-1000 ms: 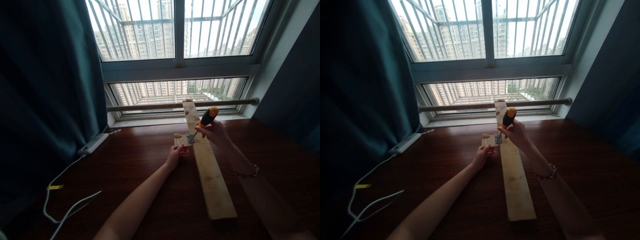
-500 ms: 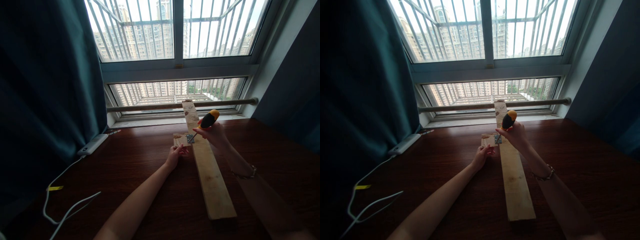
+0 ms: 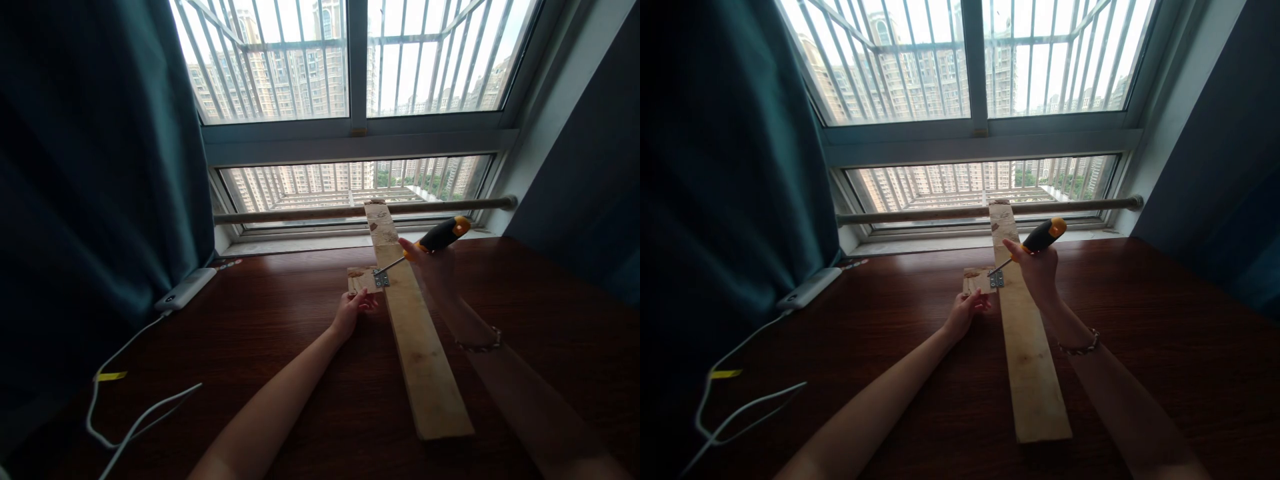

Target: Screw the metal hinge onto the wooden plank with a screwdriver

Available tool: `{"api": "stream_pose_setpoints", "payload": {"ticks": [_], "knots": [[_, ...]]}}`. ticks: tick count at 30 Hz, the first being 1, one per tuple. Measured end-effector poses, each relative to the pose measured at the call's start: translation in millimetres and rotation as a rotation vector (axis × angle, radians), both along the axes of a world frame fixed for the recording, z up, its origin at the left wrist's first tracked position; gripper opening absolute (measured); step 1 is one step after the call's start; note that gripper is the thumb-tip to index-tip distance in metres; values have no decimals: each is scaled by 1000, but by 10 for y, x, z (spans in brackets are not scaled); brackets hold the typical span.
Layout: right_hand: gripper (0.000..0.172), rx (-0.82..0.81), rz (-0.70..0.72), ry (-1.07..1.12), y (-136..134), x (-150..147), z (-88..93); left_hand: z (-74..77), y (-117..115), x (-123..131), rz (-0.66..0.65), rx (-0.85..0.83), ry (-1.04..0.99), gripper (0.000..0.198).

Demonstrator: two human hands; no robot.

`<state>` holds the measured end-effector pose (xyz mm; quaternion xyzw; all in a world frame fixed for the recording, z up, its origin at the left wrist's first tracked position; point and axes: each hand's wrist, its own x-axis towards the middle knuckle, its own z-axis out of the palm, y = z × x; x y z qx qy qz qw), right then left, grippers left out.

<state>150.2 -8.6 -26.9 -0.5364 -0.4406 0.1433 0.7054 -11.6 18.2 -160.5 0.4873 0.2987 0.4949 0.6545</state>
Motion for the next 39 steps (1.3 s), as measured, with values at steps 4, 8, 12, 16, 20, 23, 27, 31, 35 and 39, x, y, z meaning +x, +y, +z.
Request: {"api": "stream_pose_setpoints", "payload": {"ticks": [4,8,12,16,20,23,27,31,35,39], "knots": [[42,131,13,187,15,50,64,-9,4,-6,-14,4,-8,35],[41,272,32,448,-51,236,278,-11,4,-1,2,0,3,35],[35,216,270,585,-166,539,473,9,-6,-1,12,-4,21,36],[35,19,304,380,-192,814,284,17,-13,-10,26,1,37,37],[41,-267,147,78,-161,1176,-317,-9,-6,-14,13,4,37,38],[46,-454,-86,-268,-187,1584,-794,-29,2,-9,9,9,30,38],[44,-719,-318,-736,-252,2083,-1187,-23,0,-2,18,-4,24,37],[45,-877,-355,-958,-258,2284,-1346,-8,-5,-3,20,4,35,40],[45,-918,-377,-1043,-232,2313,-1437,-21,0,-3,22,14,35,40],[44,-929,-359,-1055,-225,2340,-1493,-37,0,1,25,21,21,38]]}}
